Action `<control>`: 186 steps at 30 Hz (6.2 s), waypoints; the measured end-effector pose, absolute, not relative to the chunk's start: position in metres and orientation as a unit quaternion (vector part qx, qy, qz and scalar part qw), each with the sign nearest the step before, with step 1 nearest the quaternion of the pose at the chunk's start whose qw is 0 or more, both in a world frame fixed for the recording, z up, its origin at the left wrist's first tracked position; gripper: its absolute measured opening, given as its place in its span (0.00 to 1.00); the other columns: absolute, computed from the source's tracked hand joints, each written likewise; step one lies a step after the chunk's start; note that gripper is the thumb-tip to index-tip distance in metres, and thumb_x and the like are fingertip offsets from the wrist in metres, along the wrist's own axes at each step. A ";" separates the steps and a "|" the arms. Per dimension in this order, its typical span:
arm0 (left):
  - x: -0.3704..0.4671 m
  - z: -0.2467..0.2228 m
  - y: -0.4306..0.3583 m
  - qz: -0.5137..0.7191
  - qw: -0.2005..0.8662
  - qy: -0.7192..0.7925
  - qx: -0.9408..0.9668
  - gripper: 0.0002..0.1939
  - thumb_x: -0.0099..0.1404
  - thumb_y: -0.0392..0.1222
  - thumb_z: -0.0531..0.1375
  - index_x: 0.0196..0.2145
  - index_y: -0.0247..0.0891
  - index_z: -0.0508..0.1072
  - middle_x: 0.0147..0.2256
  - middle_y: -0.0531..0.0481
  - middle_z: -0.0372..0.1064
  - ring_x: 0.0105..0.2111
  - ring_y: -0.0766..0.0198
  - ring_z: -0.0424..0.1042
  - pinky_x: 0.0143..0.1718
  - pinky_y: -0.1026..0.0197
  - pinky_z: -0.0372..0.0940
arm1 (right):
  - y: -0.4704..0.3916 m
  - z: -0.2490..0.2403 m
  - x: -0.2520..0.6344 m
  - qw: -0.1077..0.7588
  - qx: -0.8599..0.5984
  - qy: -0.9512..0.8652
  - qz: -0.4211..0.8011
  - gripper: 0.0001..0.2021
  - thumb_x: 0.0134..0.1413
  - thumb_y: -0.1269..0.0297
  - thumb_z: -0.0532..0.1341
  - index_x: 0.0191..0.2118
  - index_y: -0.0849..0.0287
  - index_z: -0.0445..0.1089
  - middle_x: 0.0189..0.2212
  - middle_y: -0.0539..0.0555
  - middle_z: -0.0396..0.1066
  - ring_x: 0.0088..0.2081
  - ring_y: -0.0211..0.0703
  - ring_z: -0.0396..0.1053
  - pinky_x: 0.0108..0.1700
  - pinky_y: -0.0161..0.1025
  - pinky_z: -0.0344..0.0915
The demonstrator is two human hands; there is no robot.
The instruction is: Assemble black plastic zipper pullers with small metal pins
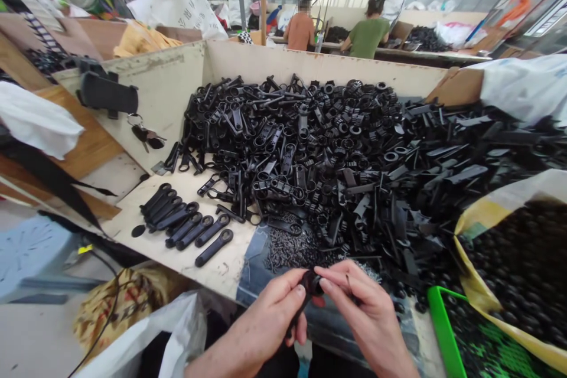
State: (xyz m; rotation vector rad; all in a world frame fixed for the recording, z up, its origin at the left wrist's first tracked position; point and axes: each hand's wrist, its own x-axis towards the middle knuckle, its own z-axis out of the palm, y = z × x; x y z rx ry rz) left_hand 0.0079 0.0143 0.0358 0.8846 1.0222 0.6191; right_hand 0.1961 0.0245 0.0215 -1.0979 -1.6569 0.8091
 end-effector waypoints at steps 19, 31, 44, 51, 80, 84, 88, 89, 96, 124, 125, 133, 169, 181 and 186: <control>0.011 0.044 0.004 0.239 0.599 0.510 0.569 0.16 0.72 0.52 0.57 0.45 0.39 0.78 0.33 0.51 0.77 0.32 0.62 0.70 0.33 0.63 0.59 | 0.014 0.020 0.208 0.414 -0.416 -0.730 0.349 0.16 0.66 0.66 0.64 0.56 0.45 0.78 0.29 0.49 0.73 0.29 0.38 0.72 0.31 0.31 0.70; -0.012 0.009 -0.024 0.202 0.476 0.458 0.723 0.19 0.75 0.41 0.53 0.59 0.40 0.74 0.49 0.36 0.78 0.48 0.46 0.76 0.54 0.49 0.64 | -0.033 -0.020 0.179 0.397 -0.508 -0.483 0.592 0.24 0.62 0.42 0.64 0.55 0.53 0.79 0.34 0.55 0.79 0.39 0.49 0.77 0.43 0.43 0.76; -0.004 0.028 -0.012 0.236 0.774 0.481 0.338 0.27 0.62 0.53 0.64 0.53 0.35 0.65 0.25 0.57 0.65 0.23 0.68 0.60 0.29 0.63 0.55 | 0.000 -0.005 0.176 0.390 -0.492 -0.607 0.487 0.17 0.67 0.50 0.61 0.49 0.52 0.82 0.33 0.53 0.71 0.35 0.42 0.73 0.38 0.35 0.71; -0.007 0.022 -0.021 0.251 0.787 0.482 0.294 0.33 0.64 0.54 0.64 0.60 0.32 0.62 0.26 0.56 0.68 0.20 0.72 0.56 0.28 0.64 0.51 | 0.005 -0.008 0.178 0.355 -0.488 -0.624 0.497 0.19 0.67 0.49 0.60 0.47 0.55 0.83 0.27 0.49 0.64 0.30 0.39 0.68 0.33 0.33 0.68; 0.008 -0.014 0.033 0.190 0.238 0.580 0.755 0.09 0.69 0.33 0.57 0.34 0.43 0.76 0.29 0.44 0.78 0.31 0.52 0.76 0.40 0.55 0.60 | 0.001 -0.016 0.192 0.264 -0.579 -0.746 0.197 0.18 0.76 0.58 0.48 0.40 0.55 0.73 0.34 0.53 0.74 0.33 0.44 0.77 0.35 0.37 0.69; -0.005 -0.020 0.032 0.191 0.234 0.541 0.785 0.11 0.68 0.31 0.56 0.36 0.43 0.76 0.31 0.47 0.78 0.34 0.54 0.77 0.45 0.54 0.61 | 0.001 -0.025 0.187 0.262 -0.569 -0.765 0.148 0.23 0.78 0.59 0.43 0.40 0.56 0.73 0.33 0.53 0.73 0.29 0.41 0.76 0.30 0.36 0.67; -0.011 -0.024 0.034 0.197 0.237 0.516 0.799 0.13 0.66 0.29 0.55 0.37 0.43 0.76 0.32 0.49 0.78 0.35 0.55 0.77 0.43 0.55 0.62 | 0.004 -0.025 0.190 0.323 -0.560 -0.734 0.207 0.19 0.77 0.59 0.47 0.42 0.56 0.75 0.34 0.53 0.73 0.33 0.41 0.76 0.36 0.35 0.69; -0.012 -0.023 0.035 0.201 0.239 0.517 0.797 0.12 0.66 0.29 0.55 0.37 0.42 0.76 0.32 0.49 0.78 0.34 0.56 0.77 0.42 0.56 0.62 | 0.005 -0.023 0.191 0.343 -0.556 -0.719 0.237 0.17 0.76 0.59 0.50 0.42 0.56 0.75 0.34 0.53 0.73 0.34 0.42 0.76 0.37 0.35 0.69; -0.009 0.009 0.032 0.257 0.416 0.569 0.661 0.14 0.72 0.49 0.57 0.32 0.39 0.73 0.28 0.53 0.72 0.29 0.62 0.69 0.31 0.64 0.61 | 0.011 -0.002 0.187 0.439 -0.511 -0.664 0.325 0.09 0.70 0.64 0.59 0.40 0.54 0.78 0.32 0.50 0.73 0.33 0.40 0.72 0.35 0.33 0.66; 0.009 0.030 0.017 0.333 0.712 0.535 0.311 0.21 0.53 0.53 0.72 0.33 0.37 0.69 0.22 0.62 0.56 0.19 0.75 0.46 0.19 0.67 0.39 | 0.012 0.010 0.187 0.453 -0.488 -0.635 0.391 0.04 0.61 0.63 0.67 0.36 0.54 0.80 0.25 0.47 0.70 0.24 0.36 0.65 0.25 0.31 0.63; 0.010 0.031 0.017 0.335 0.720 0.528 0.301 0.21 0.52 0.53 0.72 0.33 0.36 0.69 0.22 0.63 0.56 0.19 0.76 0.46 0.19 0.67 0.38 | 0.011 0.010 0.188 0.456 -0.487 -0.634 0.390 0.04 0.61 0.63 0.68 0.35 0.54 0.80 0.25 0.48 0.70 0.23 0.36 0.65 0.25 0.31 0.63; 0.020 0.020 0.007 0.345 0.784 0.501 0.127 0.26 0.49 0.49 0.75 0.31 0.41 0.62 0.17 0.67 0.54 0.17 0.77 0.44 0.21 0.67 0.39 | 0.003 0.010 0.198 0.483 -0.424 -0.703 0.304 0.08 0.64 0.71 0.65 0.45 0.54 0.81 0.30 0.51 0.76 0.28 0.39 0.73 0.28 0.32 0.69; 0.008 0.026 -0.007 0.296 0.792 0.469 0.255 0.12 0.55 0.39 0.66 0.36 0.40 0.68 0.31 0.53 0.69 0.28 0.67 0.65 0.35 0.62 0.61 | 0.010 0.002 0.197 0.358 -0.384 -0.844 0.110 0.09 0.69 0.70 0.56 0.44 0.59 0.76 0.27 0.51 0.73 0.24 0.38 0.74 0.26 0.32 0.68; 0.008 0.010 -0.004 0.268 0.673 0.523 0.449 0.06 0.64 0.35 0.58 0.39 0.43 0.66 0.26 0.59 0.63 0.28 0.65 0.64 0.33 0.63 0.60 | 0.009 0.005 0.197 0.313 -0.396 -0.855 0.122 0.15 0.74 0.67 0.52 0.42 0.59 0.76 0.26 0.51 0.71 0.23 0.38 0.73 0.26 0.32 0.70; 0.008 0.008 -0.004 0.277 0.682 0.503 0.453 0.03 0.68 0.39 0.56 0.40 0.41 0.65 0.27 0.59 0.61 0.24 0.68 0.62 0.29 0.65 0.59 | 0.007 0.008 0.196 0.325 -0.381 -0.858 0.117 0.13 0.71 0.70 0.53 0.46 0.60 0.75 0.27 0.52 0.73 0.24 0.39 0.74 0.27 0.33 0.71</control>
